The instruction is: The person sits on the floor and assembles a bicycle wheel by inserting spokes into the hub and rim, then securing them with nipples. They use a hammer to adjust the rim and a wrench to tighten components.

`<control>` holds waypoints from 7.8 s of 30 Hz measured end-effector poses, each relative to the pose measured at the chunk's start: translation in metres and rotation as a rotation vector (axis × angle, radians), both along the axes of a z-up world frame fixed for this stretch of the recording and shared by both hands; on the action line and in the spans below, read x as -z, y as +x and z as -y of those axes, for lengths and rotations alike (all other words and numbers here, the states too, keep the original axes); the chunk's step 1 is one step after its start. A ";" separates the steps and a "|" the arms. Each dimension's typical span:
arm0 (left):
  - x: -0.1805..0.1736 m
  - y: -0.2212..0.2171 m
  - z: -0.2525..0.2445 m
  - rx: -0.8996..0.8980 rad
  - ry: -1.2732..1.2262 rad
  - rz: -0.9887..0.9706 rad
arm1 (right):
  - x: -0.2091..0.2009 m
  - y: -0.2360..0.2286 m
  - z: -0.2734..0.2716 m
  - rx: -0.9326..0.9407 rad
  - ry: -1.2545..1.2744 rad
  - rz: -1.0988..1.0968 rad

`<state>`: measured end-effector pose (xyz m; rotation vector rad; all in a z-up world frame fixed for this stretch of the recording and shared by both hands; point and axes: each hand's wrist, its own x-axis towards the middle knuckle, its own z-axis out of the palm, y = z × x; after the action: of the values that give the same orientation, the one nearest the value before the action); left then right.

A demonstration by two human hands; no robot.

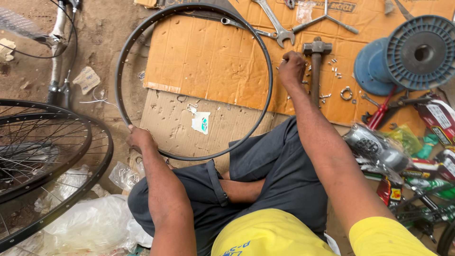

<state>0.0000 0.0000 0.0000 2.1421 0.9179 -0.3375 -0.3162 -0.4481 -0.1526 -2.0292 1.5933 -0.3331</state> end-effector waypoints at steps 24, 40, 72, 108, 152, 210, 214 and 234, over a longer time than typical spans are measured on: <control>0.067 0.025 -0.030 0.005 -0.227 -0.065 | -0.095 0.065 0.073 -0.331 -0.500 -0.461; 0.081 0.027 -0.036 -0.009 -0.215 -0.040 | -0.109 0.020 -0.022 -1.071 -0.464 -0.432; 0.083 0.044 -0.038 -0.144 -0.178 0.030 | -0.042 0.091 -0.009 -0.648 -0.370 0.267; 0.109 0.022 -0.028 0.112 0.124 0.233 | -0.107 0.157 0.017 -0.543 -0.374 0.112; 0.071 0.148 -0.036 0.473 0.161 0.299 | -0.090 0.055 -0.156 0.116 0.507 0.184; 0.090 0.172 -0.037 0.489 0.225 0.251 | -0.136 0.078 -0.094 -0.403 -0.041 0.349; 0.085 0.170 -0.030 0.436 0.164 0.197 | -0.145 0.076 -0.096 -0.238 0.069 0.315; 0.086 0.170 -0.034 0.477 0.201 0.247 | -0.138 0.057 -0.112 -0.126 0.172 0.470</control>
<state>0.1703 0.0342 -0.0861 2.5111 0.3039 -0.2103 -0.2593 -0.3359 -0.0143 -1.7476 1.1594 -0.5576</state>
